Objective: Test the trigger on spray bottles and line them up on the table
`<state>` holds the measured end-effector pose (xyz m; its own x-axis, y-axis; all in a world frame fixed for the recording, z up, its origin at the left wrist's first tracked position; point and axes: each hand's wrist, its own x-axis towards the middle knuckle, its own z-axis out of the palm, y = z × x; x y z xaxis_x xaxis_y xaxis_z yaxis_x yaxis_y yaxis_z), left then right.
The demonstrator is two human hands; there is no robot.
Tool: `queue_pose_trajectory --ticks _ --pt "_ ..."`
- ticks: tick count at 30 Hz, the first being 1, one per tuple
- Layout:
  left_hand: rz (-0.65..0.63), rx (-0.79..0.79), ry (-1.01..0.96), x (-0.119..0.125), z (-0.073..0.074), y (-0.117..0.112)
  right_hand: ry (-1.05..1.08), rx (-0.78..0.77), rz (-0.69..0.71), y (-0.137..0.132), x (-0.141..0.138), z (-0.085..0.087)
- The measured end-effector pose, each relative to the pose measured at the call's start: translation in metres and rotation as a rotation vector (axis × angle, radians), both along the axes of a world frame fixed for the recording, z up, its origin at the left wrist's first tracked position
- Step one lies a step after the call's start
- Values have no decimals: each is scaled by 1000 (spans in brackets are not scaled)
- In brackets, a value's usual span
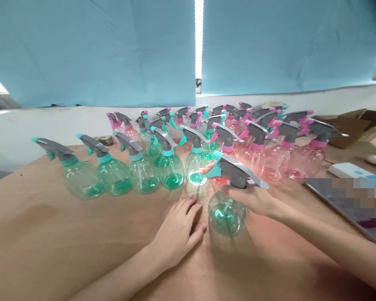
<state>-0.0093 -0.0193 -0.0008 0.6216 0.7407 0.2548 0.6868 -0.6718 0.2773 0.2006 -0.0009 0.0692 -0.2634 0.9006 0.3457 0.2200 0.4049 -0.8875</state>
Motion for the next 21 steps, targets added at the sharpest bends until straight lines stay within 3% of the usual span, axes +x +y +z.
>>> queue_pose_trajectory --ticks 16,21 --pt "-15 -2 19 -4 0 0 -33 44 5 4 1 -9" --pt "-22 -7 -10 -5 0 -1 51 40 30 2 -2 -8"
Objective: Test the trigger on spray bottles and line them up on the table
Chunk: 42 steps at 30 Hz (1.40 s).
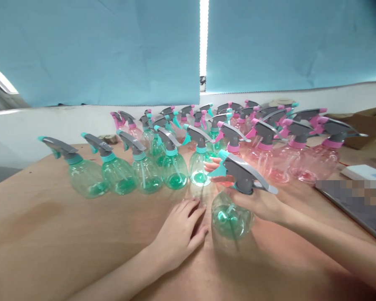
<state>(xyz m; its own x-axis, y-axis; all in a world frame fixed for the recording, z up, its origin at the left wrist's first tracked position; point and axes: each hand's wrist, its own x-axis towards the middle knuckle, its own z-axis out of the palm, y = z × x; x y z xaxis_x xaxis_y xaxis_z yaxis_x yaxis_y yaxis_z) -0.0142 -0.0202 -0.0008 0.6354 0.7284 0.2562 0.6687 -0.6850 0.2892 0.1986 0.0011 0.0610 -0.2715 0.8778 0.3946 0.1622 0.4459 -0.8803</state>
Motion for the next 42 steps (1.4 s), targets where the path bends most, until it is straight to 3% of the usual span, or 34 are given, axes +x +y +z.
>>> queue_pose_trajectory --ticks 42 --pt "-12 0 87 0 3 1 -89 5 32 2 4 1"
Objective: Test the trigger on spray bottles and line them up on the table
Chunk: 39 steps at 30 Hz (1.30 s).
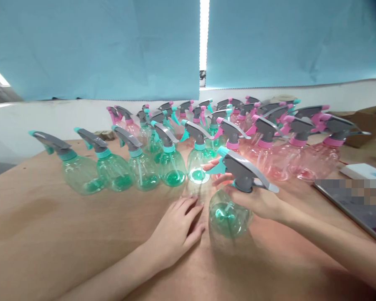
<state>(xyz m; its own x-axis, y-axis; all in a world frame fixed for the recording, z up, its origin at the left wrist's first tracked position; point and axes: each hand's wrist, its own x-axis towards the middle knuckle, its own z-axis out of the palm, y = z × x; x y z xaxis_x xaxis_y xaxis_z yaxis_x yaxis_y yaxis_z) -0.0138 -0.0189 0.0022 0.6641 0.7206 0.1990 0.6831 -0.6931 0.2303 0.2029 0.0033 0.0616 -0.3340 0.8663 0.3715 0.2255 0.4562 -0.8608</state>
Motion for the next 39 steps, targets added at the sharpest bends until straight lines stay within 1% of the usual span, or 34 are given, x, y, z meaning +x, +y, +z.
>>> queue_pose_trajectory --ticks 4,7,11,17,20,24,30,32,34,39 --pt "1 -2 9 0 -1 0 -55 -49 -33 -2 4 3" --pt "3 2 16 -1 -2 0 -87 -80 -10 -2 9 1" --pt "-1 12 20 -1 -2 0 -78 -78 7 -1 10 1" --pt "-1 17 10 -2 -2 0 13 -12 -20 -1 3 13" --pt "-4 22 11 -2 -2 0 30 2 -37 -2 1 16" --pt "-7 36 7 -1 -2 1 60 3 -26 -3 3 13" --pt "-1 36 -1 -2 -2 1 63 -127 -22 -2 7 2" --pt "-2 34 -3 -2 -3 1 64 -113 -34 -2 7 -1" --pt "-4 37 -12 -2 -3 1 63 -67 -40 -2 6 -2" --pt "-4 44 -16 -2 -3 1 53 60 -33 -1 1 3"
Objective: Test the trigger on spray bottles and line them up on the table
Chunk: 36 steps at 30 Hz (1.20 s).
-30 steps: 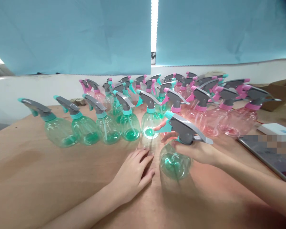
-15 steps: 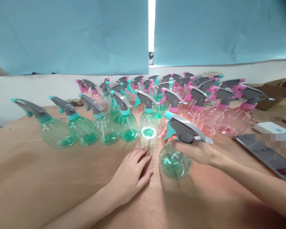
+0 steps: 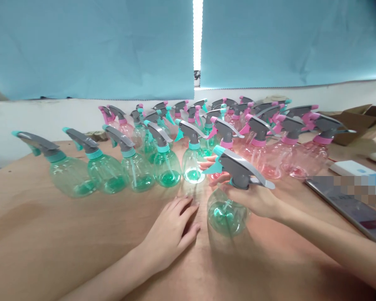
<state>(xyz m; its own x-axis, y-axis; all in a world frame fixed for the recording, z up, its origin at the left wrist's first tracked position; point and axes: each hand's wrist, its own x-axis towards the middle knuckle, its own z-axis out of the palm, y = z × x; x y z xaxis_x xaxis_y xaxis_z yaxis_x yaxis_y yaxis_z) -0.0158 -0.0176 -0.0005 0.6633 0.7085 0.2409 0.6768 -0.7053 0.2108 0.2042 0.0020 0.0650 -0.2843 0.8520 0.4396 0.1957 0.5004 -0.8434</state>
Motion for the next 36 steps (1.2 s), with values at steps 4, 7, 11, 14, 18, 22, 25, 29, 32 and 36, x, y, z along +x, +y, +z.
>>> queue_pose_trajectory --ticks 4,7,11,14,18,22,25,29,32,36 --pt "-1 -4 -10 0 0 0 -25 35 -12 0 -1 2" --pt "-1 -8 -13 -1 0 0 -36 -25 -32 -1 0 0" --pt "0 -10 -8 0 0 -1 -21 -97 -60 -1 0 -3" --pt "-1 -4 -12 0 0 -1 -18 -112 -62 -1 0 -3" --pt "-2 -13 13 0 1 0 -17 -89 -71 -2 0 -1" --pt "-5 -12 17 0 0 0 -5 -80 -60 -3 -1 -1" --pt "-2 -12 11 0 0 0 -3 -78 -57 -2 -1 -1" --pt "-4 -15 9 0 0 0 -10 -73 -58 -2 -1 -1" --pt "-3 -19 5 0 1 0 -13 -57 -63 -1 -1 -1" --pt "-2 -19 -17 0 0 0 -18 -45 -74 -1 -1 -1"
